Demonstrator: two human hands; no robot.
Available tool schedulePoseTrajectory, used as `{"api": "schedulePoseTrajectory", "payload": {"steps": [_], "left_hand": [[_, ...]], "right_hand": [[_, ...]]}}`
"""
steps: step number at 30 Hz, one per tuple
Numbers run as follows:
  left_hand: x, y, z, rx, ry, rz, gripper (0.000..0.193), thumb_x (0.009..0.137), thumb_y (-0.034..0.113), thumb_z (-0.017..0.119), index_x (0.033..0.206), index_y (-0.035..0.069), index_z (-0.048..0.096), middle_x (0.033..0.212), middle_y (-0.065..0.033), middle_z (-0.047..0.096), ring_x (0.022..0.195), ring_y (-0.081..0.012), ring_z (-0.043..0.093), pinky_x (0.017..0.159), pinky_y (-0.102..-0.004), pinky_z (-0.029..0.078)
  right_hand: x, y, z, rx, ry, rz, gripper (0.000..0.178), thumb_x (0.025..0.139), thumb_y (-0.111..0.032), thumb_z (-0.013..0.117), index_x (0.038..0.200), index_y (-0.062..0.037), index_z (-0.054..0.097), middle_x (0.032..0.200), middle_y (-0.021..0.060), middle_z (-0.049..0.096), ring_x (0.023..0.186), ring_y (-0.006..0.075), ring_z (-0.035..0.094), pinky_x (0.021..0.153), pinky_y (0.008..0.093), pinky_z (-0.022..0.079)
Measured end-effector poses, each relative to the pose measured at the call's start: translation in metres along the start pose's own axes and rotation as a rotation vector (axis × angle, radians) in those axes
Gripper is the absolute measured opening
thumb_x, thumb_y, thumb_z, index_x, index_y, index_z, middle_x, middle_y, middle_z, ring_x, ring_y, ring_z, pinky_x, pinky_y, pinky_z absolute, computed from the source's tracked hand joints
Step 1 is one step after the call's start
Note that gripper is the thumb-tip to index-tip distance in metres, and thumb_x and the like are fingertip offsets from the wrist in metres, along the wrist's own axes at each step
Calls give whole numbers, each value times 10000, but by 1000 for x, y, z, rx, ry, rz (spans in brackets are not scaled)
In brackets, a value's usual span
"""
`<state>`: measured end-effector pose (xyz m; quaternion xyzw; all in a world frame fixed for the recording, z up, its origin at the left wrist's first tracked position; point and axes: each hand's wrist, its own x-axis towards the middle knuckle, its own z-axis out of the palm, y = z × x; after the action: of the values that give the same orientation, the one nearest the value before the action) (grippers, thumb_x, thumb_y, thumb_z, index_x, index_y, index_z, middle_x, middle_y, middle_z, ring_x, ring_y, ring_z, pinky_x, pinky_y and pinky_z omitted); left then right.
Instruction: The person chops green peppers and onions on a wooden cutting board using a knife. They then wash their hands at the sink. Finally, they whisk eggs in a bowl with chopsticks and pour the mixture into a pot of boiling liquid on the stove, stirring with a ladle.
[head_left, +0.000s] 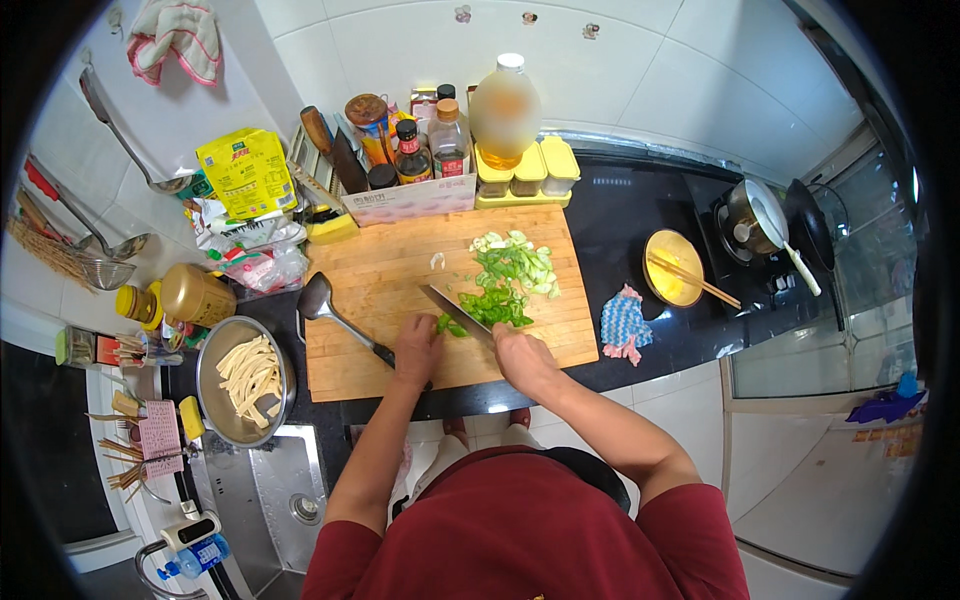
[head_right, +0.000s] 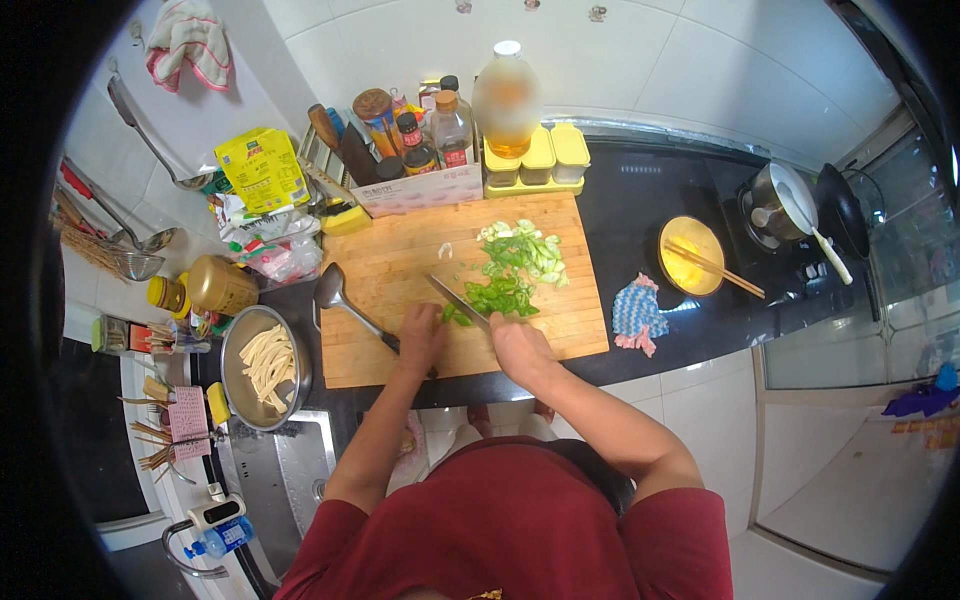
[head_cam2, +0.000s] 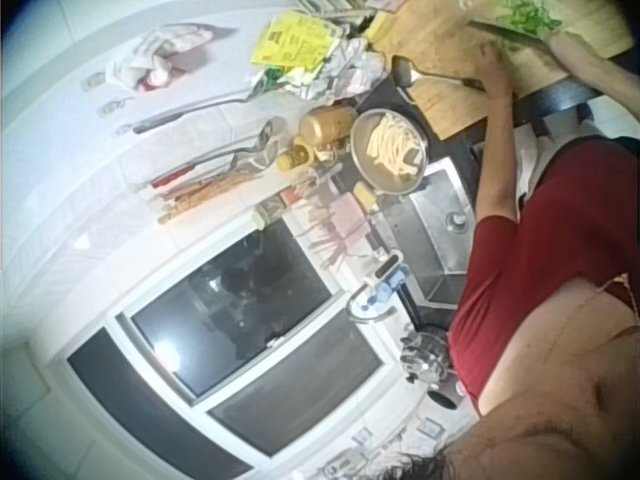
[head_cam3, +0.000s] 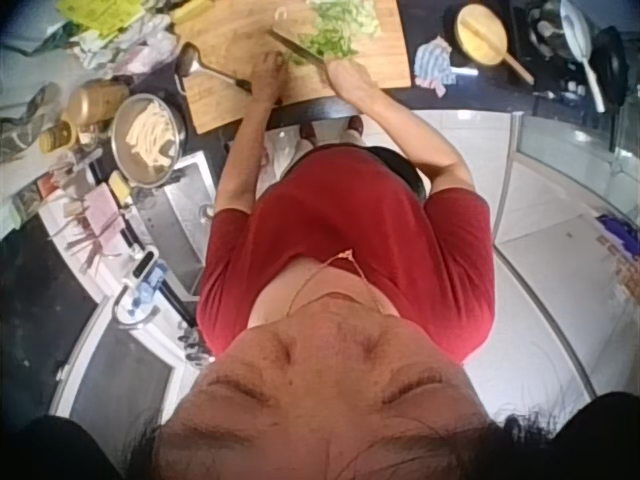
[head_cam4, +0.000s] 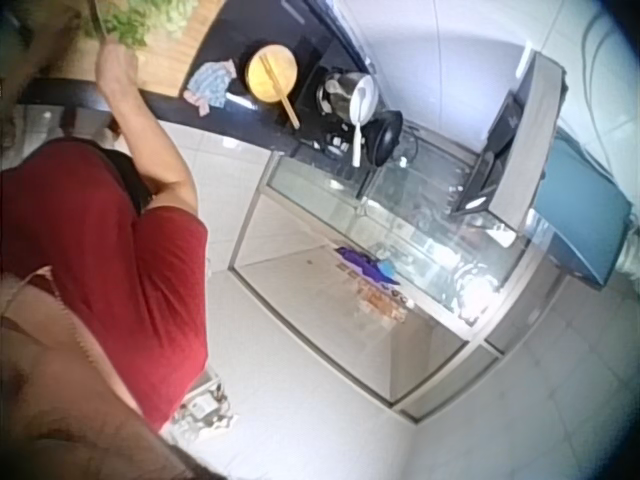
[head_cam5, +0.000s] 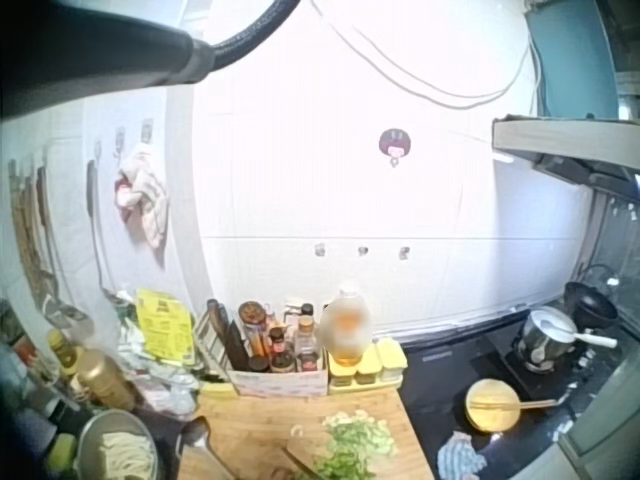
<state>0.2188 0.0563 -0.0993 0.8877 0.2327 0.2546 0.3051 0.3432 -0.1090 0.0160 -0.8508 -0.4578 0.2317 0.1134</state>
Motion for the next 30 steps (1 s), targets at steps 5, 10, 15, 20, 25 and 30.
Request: {"api": "schedulePoseTrajectory", "payload": {"steps": [5,10,15,20,25,30], "left_hand": [[-6,-8,17,-21,26,-43,219,759,-5,652,971,40,625,888,-173,629,827,-381,624,711,-452,504],[-6,-10,21,-16,30,-3,223,768,-42,615,978,32,618,899,-195,637,825,-400,627,699,-461,502],[-8,-13,27,-37,25,-42,206,766,-18,634,959,55,627,865,-179,614,808,-391,615,692,-470,504],[-10,-13,28,-32,24,-55,210,765,-66,597,953,29,607,872,-211,622,813,-421,613,679,-474,492],[-10,-15,28,11,26,-32,160,784,0,612,934,45,581,869,-189,606,798,-416,599,691,-496,492],[-12,-3,20,-8,-10,-168,224,793,42,625,1016,46,603,907,-189,608,847,-403,601,748,-473,499]], "right_hand": [[4,0,9,-40,-10,-16,132,876,-30,487,994,25,510,812,266,671,775,411,686,684,506,552],[8,-2,16,-78,-29,-14,144,876,-27,485,1006,28,511,801,250,679,767,401,691,678,492,557],[13,-7,17,-76,-22,-48,195,877,-29,481,1060,29,514,800,249,681,774,398,691,676,476,557],[27,-13,36,-142,9,-92,121,868,-32,512,986,-5,517,791,215,690,760,357,704,657,434,568],[36,-12,49,-154,32,-112,124,851,-25,539,972,-11,514,784,209,689,746,348,705,642,421,571],[36,9,52,87,121,5,149,860,-74,552,955,17,484,757,281,649,744,445,659,660,525,525]]}}
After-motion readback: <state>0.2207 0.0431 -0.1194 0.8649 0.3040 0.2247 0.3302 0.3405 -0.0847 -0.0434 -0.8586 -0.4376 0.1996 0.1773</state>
